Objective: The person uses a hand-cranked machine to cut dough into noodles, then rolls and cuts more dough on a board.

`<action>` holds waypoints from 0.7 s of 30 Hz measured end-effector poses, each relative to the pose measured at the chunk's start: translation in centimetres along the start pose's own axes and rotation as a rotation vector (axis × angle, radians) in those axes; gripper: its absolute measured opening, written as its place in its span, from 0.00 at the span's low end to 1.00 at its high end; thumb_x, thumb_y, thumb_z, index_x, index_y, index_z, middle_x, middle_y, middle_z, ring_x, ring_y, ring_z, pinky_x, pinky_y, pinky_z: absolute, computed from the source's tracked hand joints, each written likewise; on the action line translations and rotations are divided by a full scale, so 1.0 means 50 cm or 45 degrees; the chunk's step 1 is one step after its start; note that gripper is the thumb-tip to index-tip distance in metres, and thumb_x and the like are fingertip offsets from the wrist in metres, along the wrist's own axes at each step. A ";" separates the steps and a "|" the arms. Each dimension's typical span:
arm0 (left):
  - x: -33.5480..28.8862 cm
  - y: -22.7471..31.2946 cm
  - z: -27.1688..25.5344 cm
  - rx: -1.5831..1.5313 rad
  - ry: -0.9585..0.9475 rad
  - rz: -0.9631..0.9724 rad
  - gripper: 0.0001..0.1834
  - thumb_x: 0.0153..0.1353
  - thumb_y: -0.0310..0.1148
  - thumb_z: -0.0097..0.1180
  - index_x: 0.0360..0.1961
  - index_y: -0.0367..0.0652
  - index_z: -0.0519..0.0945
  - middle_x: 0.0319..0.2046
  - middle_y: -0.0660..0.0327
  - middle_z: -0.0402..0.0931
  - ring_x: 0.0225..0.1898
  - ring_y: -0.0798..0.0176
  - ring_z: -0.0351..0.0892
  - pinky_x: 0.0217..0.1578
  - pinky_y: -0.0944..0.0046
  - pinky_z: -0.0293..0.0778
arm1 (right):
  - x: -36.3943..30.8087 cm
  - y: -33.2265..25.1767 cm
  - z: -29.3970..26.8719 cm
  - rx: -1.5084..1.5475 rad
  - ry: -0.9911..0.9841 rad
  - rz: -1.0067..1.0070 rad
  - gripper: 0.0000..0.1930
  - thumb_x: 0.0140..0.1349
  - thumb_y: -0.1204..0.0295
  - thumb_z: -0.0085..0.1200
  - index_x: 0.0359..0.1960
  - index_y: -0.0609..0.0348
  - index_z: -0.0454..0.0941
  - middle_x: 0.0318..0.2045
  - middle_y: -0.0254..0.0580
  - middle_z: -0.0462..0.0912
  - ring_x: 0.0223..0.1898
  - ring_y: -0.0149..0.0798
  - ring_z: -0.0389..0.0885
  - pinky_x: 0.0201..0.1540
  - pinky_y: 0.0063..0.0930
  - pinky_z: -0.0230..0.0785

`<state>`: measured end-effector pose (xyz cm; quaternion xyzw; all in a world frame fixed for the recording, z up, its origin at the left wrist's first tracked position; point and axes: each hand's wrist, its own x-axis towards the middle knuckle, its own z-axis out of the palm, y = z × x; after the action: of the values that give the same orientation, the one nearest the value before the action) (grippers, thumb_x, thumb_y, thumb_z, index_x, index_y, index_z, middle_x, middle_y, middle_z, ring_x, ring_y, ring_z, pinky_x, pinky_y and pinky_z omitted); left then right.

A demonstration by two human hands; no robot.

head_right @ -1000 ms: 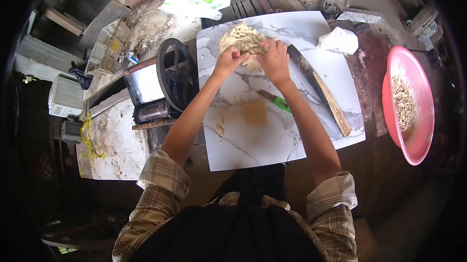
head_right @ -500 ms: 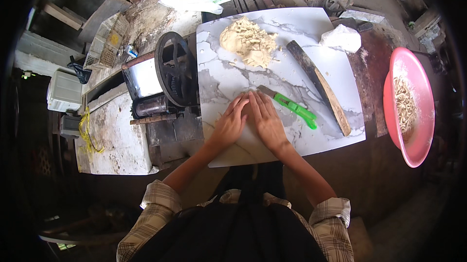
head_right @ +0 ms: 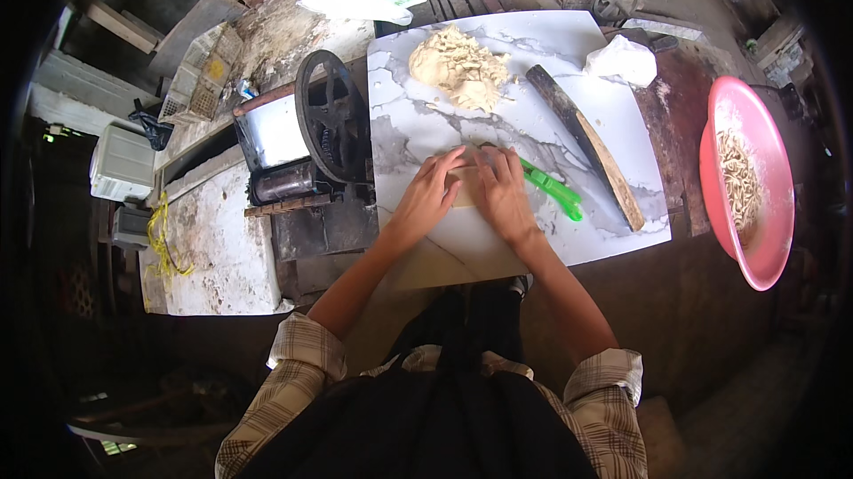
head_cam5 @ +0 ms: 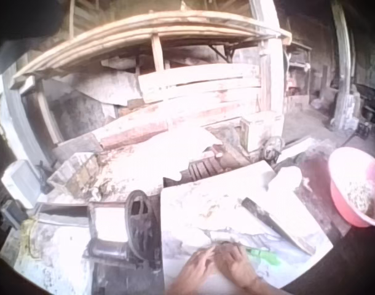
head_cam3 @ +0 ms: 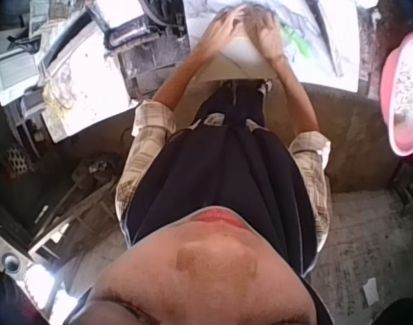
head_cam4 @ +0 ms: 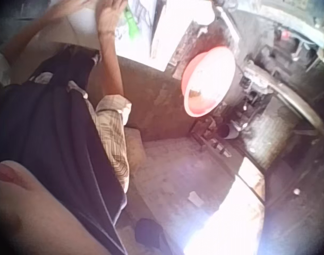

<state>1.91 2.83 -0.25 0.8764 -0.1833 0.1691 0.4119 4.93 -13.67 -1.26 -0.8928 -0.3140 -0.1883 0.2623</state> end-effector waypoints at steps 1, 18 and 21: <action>-0.001 -0.003 0.000 -0.007 -0.054 0.013 0.28 0.55 0.22 0.55 0.58 0.38 0.63 0.40 0.54 0.75 0.45 0.52 0.72 0.46 0.58 0.70 | -0.001 -0.005 0.000 0.028 0.020 0.014 0.19 0.51 0.80 0.54 0.47 0.63 0.73 0.48 0.50 0.70 0.51 0.57 0.67 0.60 0.48 0.58; 0.015 -0.027 0.003 -0.345 -0.048 -0.070 0.29 0.53 0.21 0.58 0.58 0.43 0.66 0.33 0.57 0.76 0.41 0.57 0.74 0.40 0.60 0.73 | 0.013 0.034 -0.015 0.144 0.039 -0.159 0.09 0.49 0.76 0.59 0.33 0.59 0.75 0.40 0.39 0.74 0.50 0.46 0.68 0.60 0.49 0.56; 0.010 -0.020 0.000 -0.307 -0.024 -0.057 0.29 0.54 0.21 0.58 0.58 0.43 0.66 0.35 0.56 0.78 0.38 0.58 0.76 0.38 0.62 0.74 | 0.006 0.029 -0.025 0.109 0.003 -0.199 0.10 0.48 0.77 0.59 0.33 0.59 0.75 0.39 0.40 0.74 0.49 0.46 0.69 0.58 0.46 0.59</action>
<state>2.82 3.32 -0.67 0.8260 -0.1865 0.1286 0.5161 5.90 -15.24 -0.66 -0.8533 -0.3903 -0.1957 0.2849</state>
